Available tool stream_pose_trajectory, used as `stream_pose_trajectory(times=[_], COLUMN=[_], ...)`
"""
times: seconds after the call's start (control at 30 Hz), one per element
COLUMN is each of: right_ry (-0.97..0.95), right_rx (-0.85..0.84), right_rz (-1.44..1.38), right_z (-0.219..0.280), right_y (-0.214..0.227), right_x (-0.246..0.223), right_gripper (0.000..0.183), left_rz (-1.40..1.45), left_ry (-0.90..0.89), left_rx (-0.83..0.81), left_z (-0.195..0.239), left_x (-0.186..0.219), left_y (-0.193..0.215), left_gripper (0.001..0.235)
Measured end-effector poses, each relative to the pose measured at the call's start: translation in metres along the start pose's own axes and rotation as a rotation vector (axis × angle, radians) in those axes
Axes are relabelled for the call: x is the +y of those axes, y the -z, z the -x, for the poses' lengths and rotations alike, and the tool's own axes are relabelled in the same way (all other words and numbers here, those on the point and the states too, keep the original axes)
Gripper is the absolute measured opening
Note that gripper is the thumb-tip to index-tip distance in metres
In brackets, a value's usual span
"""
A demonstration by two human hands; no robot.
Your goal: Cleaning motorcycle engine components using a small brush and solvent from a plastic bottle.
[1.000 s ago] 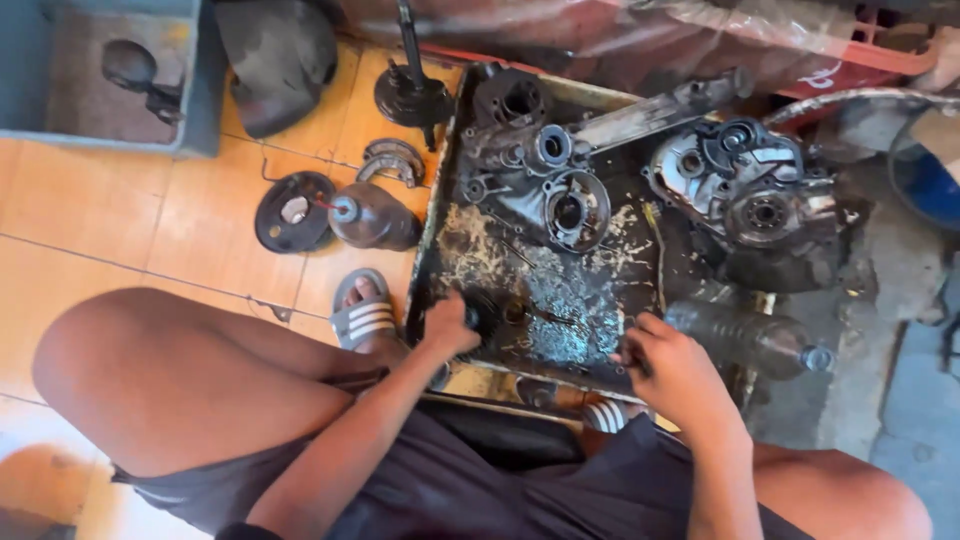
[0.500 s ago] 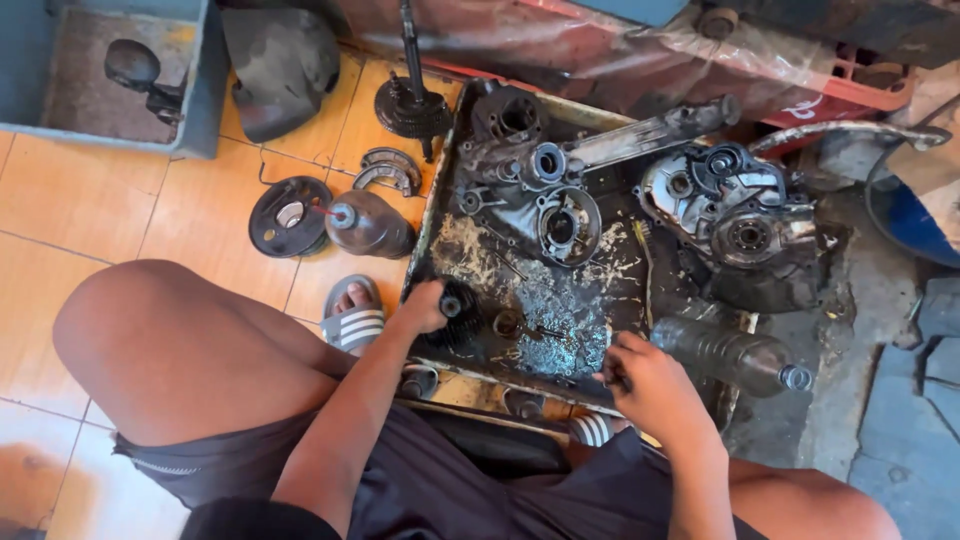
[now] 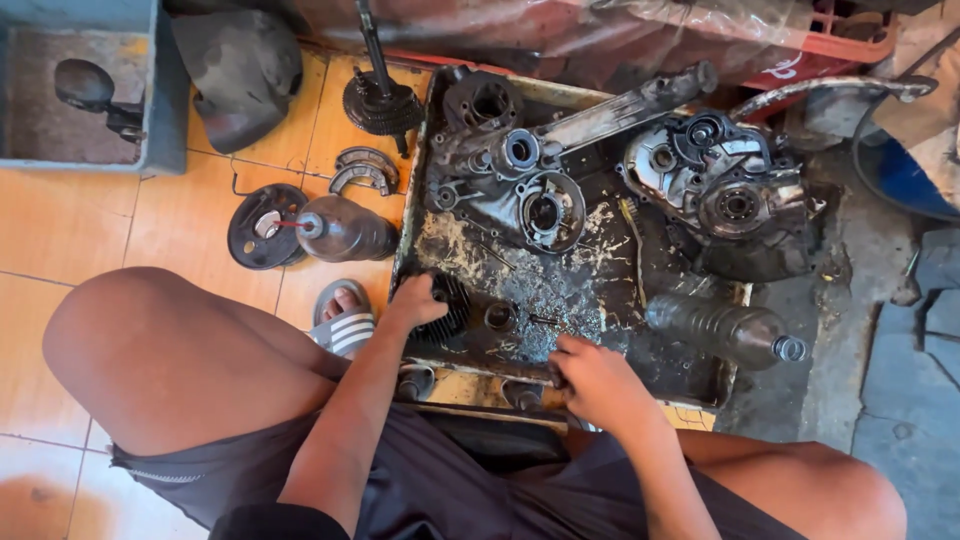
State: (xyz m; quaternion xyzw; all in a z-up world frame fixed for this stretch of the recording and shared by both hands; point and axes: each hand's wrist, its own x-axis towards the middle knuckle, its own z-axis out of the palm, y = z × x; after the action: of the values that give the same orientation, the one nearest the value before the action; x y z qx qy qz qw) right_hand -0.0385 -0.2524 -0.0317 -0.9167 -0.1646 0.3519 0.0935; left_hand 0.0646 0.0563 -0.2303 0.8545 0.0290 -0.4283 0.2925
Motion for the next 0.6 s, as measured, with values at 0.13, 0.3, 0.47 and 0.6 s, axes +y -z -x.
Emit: stream_pose_trajectory(times=[0.13,0.3,0.47,0.6], right_ry=[0.032,0.034,0.056,0.070], right_rx=[-0.018,-0.051,-0.048,-0.055], right_rz=[0.018,0.043,0.043,0.034], right_z=[0.001,-0.002,-0.005,-0.009], right_y=[0.009,0.012,0.010,0.014], right_x=[-0.005,-0.004,-0.004,-0.006], right_gripper=[0.026,0.025,0.027,0.028], left_rz=[0.026,-0.049,0.001,-0.065], left_ry=[-0.028,0.027,0.072,0.078], left_rx=[0.020,-0.075,-0.147,-0.149], left_z=[-0.009,0.017,0.023,-0.004], left_x=[-0.006,0.026,0.032,0.015], left_y=[-0.008,0.006,0.002,-0.014], left_gripper=[0.069,0.106,0.105,0.094])
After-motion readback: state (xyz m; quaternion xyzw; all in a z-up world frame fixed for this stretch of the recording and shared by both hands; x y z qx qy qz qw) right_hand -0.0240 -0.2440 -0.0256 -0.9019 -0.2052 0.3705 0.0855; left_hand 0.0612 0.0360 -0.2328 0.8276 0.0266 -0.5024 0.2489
